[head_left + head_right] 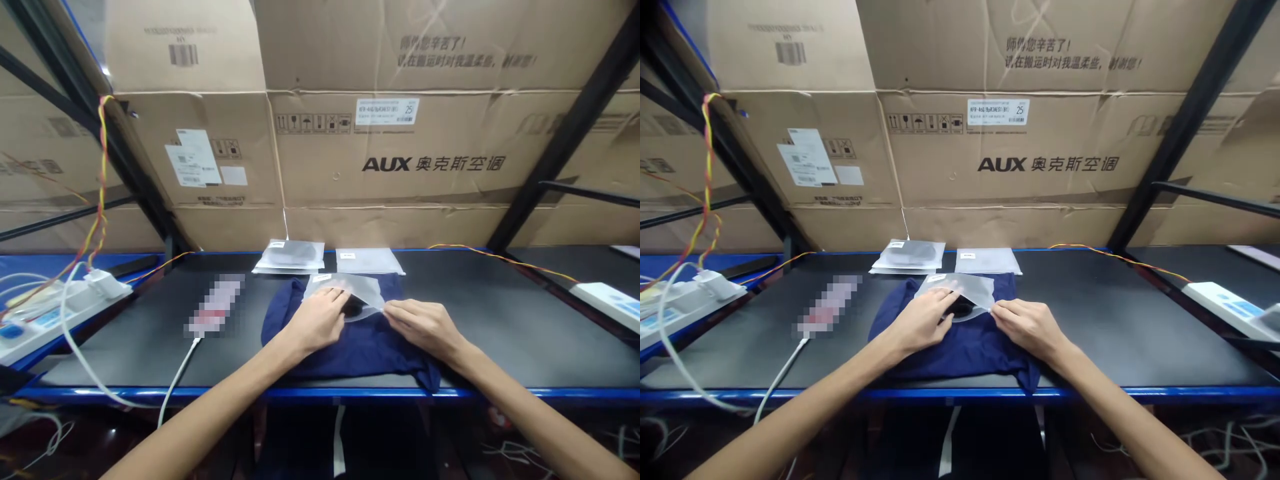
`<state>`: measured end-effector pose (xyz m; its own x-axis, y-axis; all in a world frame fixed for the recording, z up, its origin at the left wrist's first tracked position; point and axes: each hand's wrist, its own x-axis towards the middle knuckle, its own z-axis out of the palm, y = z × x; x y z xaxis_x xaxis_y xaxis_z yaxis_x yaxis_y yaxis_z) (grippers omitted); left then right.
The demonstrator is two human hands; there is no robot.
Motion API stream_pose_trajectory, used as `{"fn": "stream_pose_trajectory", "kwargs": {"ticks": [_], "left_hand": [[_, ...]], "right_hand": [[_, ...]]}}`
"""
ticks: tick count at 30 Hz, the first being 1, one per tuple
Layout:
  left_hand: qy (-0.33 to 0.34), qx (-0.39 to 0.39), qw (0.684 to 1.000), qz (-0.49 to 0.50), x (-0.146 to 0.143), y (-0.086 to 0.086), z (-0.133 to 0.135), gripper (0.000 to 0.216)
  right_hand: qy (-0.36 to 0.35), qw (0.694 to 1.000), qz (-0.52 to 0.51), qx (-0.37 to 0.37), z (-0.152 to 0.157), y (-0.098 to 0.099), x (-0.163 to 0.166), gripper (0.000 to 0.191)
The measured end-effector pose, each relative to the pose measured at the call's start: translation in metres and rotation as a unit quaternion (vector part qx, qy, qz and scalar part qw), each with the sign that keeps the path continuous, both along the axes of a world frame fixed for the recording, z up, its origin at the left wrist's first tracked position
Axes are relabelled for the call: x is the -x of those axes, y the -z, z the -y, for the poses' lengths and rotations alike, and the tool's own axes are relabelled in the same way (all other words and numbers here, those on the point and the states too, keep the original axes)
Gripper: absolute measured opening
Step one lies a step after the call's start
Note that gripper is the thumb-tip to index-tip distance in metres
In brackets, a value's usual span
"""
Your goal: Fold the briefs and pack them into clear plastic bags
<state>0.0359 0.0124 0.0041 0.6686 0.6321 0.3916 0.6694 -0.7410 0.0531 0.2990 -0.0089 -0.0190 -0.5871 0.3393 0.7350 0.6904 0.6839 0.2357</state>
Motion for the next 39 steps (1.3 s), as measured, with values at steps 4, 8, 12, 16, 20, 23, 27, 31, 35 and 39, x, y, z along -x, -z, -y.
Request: {"fn": "stream_pose_trajectory", "kwargs": {"ticks": [4, 8, 12, 16, 20, 23, 27, 31, 35, 39], "left_hand": [[-0.048, 0.026, 0.998, -0.013, -0.011, 0.007, -0.008, 0.061], [-0.068, 0.028, 0.997, -0.024, -0.017, 0.009, -0.013, 0.042], [-0.027, 0.041, 0.998, -0.050, -0.011, 0.006, -0.014, 0.026], [0.084, 0.057, 0.995, -0.005, 0.006, 0.001, -0.012, 0.038], [0.206, 0.064, 0.974, 0.067, 0.023, -0.002, -0.008, 0.044], [0.276, 0.087, 0.948, 0.133, 0.034, -0.002, -0.003, 0.053], [0.280, 0.145, 0.936, 0.154, 0.040, 0.001, 0.002, 0.058], [0.275, 0.155, 0.945, 0.091, 0.041, 0.007, 0.002, 0.061], [0.273, 0.149, 0.948, 0.068, 0.042, 0.009, 0.002, 0.064], [0.285, 0.139, 0.946, 0.071, 0.043, 0.010, 0.002, 0.065]], "right_hand": [[-0.010, 1.000, 0.004, 0.005, 0.001, 0.000, 0.003, 0.010], [-0.014, 1.000, 0.012, 0.000, 0.002, -0.001, 0.003, 0.010], [-0.003, 1.000, 0.011, -0.004, 0.001, -0.001, 0.001, 0.011], [0.016, 1.000, 0.014, 0.002, 0.001, -0.002, -0.002, 0.012], [0.032, 0.999, 0.020, 0.011, -0.001, -0.002, -0.004, 0.012], [0.045, 0.999, 0.020, 0.016, -0.002, -0.001, -0.006, 0.013], [0.071, 0.997, 0.005, 0.013, -0.003, -0.002, -0.005, 0.014], [0.083, 0.995, 0.031, 0.051, -0.005, -0.002, 0.002, 0.020], [0.024, 0.994, 0.087, 0.067, -0.009, 0.001, 0.006, 0.038], [-0.032, 0.996, 0.077, 0.031, -0.012, -0.002, 0.009, 0.042]]}}
